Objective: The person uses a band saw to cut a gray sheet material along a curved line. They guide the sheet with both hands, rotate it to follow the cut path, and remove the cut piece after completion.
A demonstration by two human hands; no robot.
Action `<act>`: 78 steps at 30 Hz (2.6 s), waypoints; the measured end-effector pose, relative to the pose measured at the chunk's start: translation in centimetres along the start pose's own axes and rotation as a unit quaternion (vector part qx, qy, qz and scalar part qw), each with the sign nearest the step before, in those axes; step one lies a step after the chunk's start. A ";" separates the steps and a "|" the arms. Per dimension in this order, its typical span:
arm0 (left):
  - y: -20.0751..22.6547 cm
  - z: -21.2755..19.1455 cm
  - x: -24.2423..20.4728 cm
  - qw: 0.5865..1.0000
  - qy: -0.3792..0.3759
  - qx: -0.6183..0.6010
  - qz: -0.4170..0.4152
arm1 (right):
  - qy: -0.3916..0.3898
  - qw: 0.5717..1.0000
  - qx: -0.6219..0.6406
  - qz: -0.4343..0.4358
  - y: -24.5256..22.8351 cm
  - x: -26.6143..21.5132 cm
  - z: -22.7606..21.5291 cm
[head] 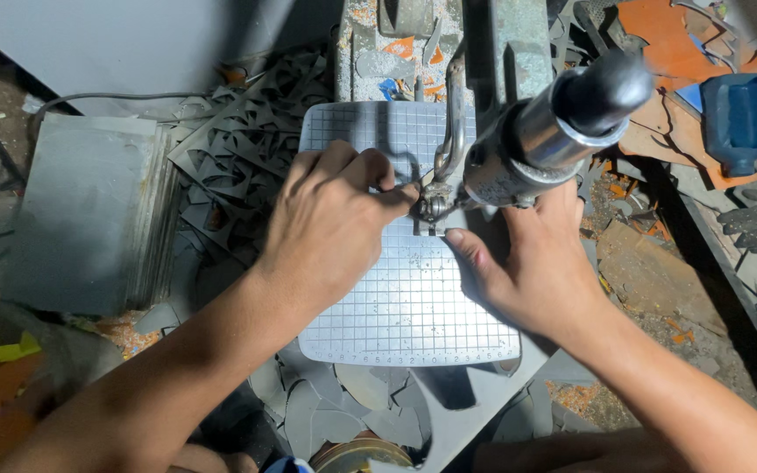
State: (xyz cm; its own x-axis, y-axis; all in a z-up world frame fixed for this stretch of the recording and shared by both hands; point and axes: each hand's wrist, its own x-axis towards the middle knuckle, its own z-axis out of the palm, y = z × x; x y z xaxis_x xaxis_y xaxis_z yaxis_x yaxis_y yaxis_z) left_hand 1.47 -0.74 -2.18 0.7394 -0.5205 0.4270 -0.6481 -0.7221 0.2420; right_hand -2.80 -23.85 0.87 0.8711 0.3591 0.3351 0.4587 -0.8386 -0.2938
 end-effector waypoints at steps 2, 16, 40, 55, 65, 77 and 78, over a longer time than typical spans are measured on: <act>0.1 0.2 0.2 1.000 -0.015 0.017 -0.003 | -0.005 0.999 0.030 -0.033 0.7 1.2 -0.4; -1.2 -2.1 1.1 0.992 -0.108 0.061 0.034 | 0.066 0.989 -0.088 0.095 7.5 3.2 -5.3; -2.1 -1.9 -1.0 0.991 -0.093 -0.098 -0.005 | -0.135 0.904 0.052 0.403 20.2 -4.6 -4.2; -1.5 -2.3 -0.5 0.990 -0.060 -0.130 0.010 | -0.267 0.820 -0.145 0.486 31.7 -23.8 -2.2; -1.8 -1.4 -0.8 0.993 -0.054 -0.099 0.013 | -0.314 0.789 -0.050 0.525 29.3 -25.6 6.0; -1.3 -1.2 -0.6 0.995 -0.047 -0.091 -0.005 | -0.265 0.806 -0.038 0.527 32.4 -24.9 1.9; -1.3 -1.3 -0.6 0.995 -0.047 -0.091 -0.003 | -0.261 0.807 -0.036 0.528 32.0 -25.4 1.9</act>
State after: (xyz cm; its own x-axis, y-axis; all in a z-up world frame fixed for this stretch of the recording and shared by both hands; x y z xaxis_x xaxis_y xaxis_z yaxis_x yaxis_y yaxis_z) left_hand 1.64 1.06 -1.61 0.7519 -0.5622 0.3445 -0.6593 -0.6358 0.4013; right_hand -9.93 -58.99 -18.77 0.7334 -0.4638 -0.4969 -0.5830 -0.8052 -0.1089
